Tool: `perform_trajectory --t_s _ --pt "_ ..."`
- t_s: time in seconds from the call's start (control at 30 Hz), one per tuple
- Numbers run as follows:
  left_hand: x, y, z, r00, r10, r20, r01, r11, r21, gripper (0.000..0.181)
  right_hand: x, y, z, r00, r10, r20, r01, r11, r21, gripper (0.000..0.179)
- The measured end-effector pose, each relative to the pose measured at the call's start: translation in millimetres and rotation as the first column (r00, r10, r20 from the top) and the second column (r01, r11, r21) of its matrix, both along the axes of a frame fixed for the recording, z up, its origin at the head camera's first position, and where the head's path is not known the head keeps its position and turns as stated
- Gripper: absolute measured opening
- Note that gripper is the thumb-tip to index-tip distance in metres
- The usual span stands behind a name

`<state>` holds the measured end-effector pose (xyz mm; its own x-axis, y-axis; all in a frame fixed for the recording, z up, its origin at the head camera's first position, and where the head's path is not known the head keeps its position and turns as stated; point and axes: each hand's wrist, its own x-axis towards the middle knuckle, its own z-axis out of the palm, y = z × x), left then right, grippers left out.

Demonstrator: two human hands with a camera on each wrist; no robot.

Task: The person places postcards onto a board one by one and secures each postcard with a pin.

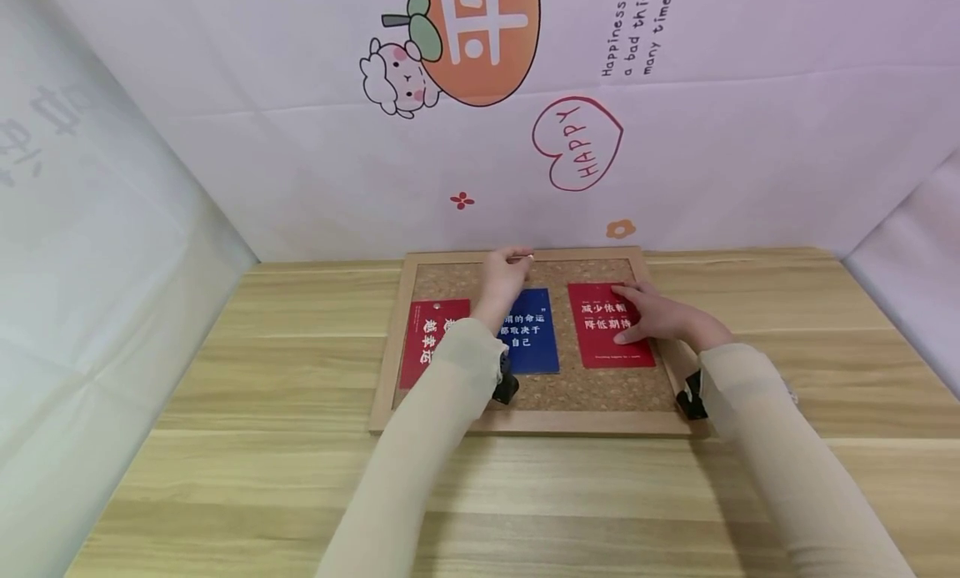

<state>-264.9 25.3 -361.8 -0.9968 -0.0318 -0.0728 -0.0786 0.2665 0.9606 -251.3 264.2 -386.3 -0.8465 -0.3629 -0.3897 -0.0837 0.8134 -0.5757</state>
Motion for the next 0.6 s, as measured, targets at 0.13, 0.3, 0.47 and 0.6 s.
perform_trajectory --t_s 0.13,0.3,0.47,0.6 --pt "0.1 11.7 -3.1 1.0 0.001 -0.002 -0.001 0.998 0.062 0.026 -0.3 1 0.1 1.0 -0.002 0.004 0.002 1.0 -0.002 0.095" --pt "1.9 21.9 -7.1 1.0 -0.006 0.014 0.005 0.994 0.106 0.025 0.3 0 1.2 1.0 -0.005 0.013 0.005 1.0 -0.016 0.095" --pt "4.0 29.3 -9.3 0.999 -0.011 0.034 0.005 0.986 0.168 0.026 0.4 -1 1.6 1.0 -0.005 0.021 0.006 1.0 -0.018 0.096" --pt "4.5 34.7 -12.0 0.999 -0.011 0.048 0.002 0.98 0.199 0.027 0.3 0 1.6 1.0 -0.006 0.02 0.006 1.0 -0.012 0.096"
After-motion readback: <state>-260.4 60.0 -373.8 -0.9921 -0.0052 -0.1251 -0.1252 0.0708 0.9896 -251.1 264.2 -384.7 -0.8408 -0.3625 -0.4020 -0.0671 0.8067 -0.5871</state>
